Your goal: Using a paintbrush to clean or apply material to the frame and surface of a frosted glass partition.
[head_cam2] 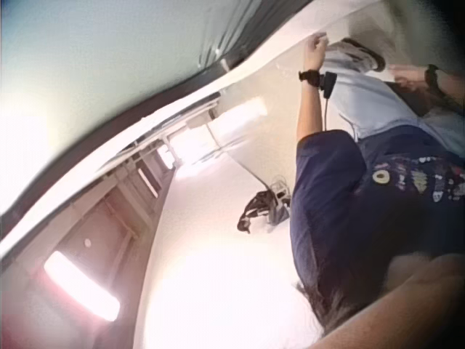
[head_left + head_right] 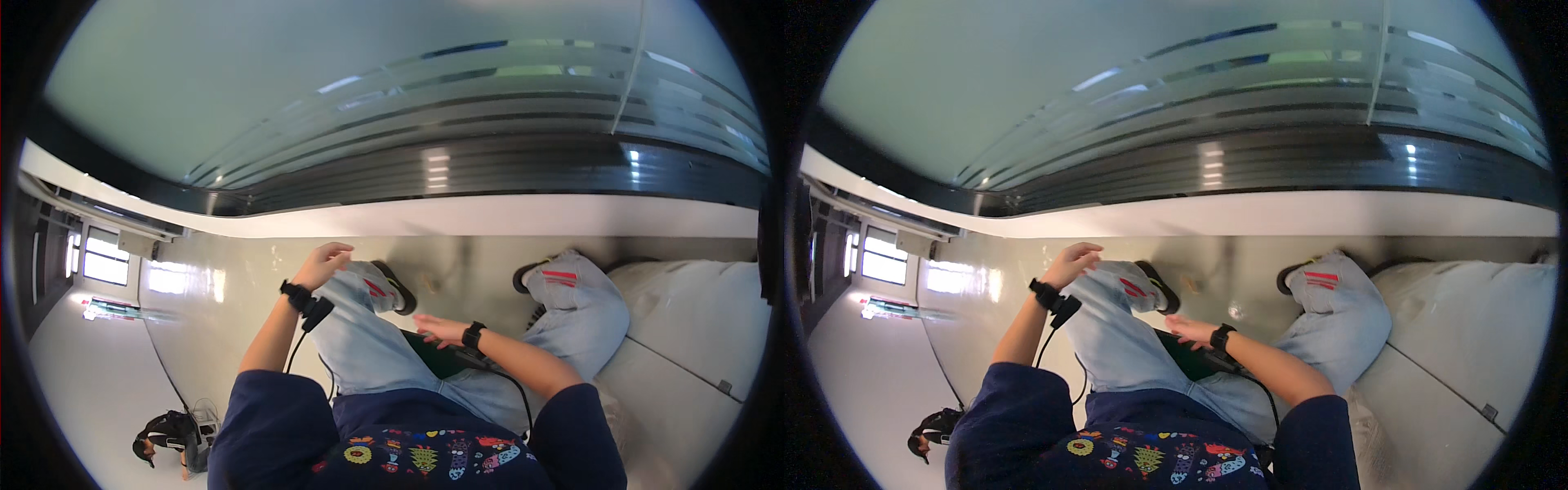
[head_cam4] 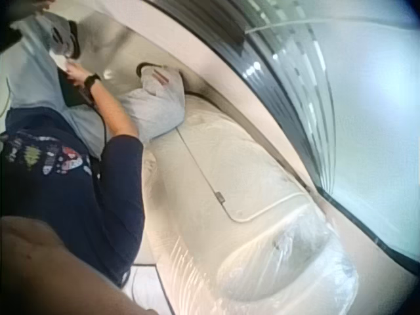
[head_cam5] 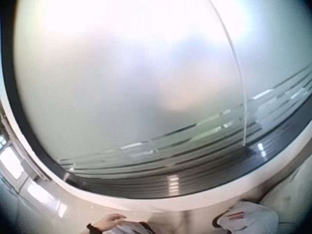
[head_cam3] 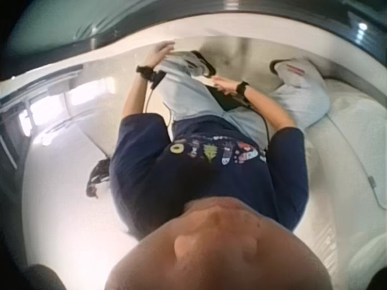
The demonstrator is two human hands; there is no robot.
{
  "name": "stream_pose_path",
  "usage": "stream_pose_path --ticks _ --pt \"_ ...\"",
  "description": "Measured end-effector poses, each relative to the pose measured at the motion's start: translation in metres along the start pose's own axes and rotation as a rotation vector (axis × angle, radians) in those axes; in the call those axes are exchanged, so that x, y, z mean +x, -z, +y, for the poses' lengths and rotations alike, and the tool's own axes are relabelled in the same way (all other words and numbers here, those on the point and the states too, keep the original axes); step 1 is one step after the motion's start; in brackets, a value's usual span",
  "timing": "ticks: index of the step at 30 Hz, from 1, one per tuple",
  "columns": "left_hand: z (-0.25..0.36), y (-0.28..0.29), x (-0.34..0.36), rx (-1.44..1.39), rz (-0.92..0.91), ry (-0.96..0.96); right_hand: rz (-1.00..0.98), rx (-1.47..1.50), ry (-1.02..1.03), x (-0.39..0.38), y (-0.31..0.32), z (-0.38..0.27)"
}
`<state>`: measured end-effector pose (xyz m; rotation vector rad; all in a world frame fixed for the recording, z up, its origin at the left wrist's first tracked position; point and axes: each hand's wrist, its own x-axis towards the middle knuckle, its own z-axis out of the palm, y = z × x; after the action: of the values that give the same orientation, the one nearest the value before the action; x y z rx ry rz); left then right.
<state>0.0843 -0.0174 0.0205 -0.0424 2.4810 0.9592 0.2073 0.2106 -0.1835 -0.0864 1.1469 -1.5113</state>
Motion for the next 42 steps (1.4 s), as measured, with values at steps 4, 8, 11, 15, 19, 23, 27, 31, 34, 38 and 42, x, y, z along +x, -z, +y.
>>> stream_pose_path --ticks 4,8,11,15,19,23,27,31,34,38,42 --pt "-0.052 0.024 -0.016 0.221 0.183 -0.062 0.089 -0.195 0.364 0.027 0.024 0.021" --pt "-0.095 0.043 -0.034 0.298 0.235 0.171 0.527 -0.074 0.362 0.037 0.095 0.034" --pt "-0.11 0.039 -0.047 0.23 0.199 0.186 0.86 -0.236 0.204 0.024 0.151 0.057" --pt "-0.119 0.031 -0.069 0.067 0.075 0.379 1.147 -0.253 -0.013 0.022 0.187 0.083" --pt "-0.141 0.031 -0.092 -0.161 0.021 0.357 0.965 -0.478 -0.054 0.039 0.184 0.076" --pt "-0.171 0.031 -0.113 -0.324 0.026 0.392 0.817 -0.476 -0.12 0.074 0.18 0.039" --pt "-0.184 0.025 -0.129 -0.25 0.051 0.415 0.73 -0.388 -0.162 0.115 0.184 0.016" --pt "-0.179 0.026 -0.127 -0.183 0.086 0.347 0.795 -0.797 -0.165 0.158 0.192 0.01" --pt "-0.173 0.032 -0.118 -0.211 0.07 0.285 0.765 -0.789 -0.288 0.192 0.199 0.011" --pt "-0.174 0.037 -0.113 -0.286 0.089 0.302 0.727 -0.972 -0.443 0.221 0.209 0.021" --pt "-0.181 0.036 -0.115 -0.372 0.069 0.396 0.641 -1.116 -0.492 0.232 0.224 0.029"
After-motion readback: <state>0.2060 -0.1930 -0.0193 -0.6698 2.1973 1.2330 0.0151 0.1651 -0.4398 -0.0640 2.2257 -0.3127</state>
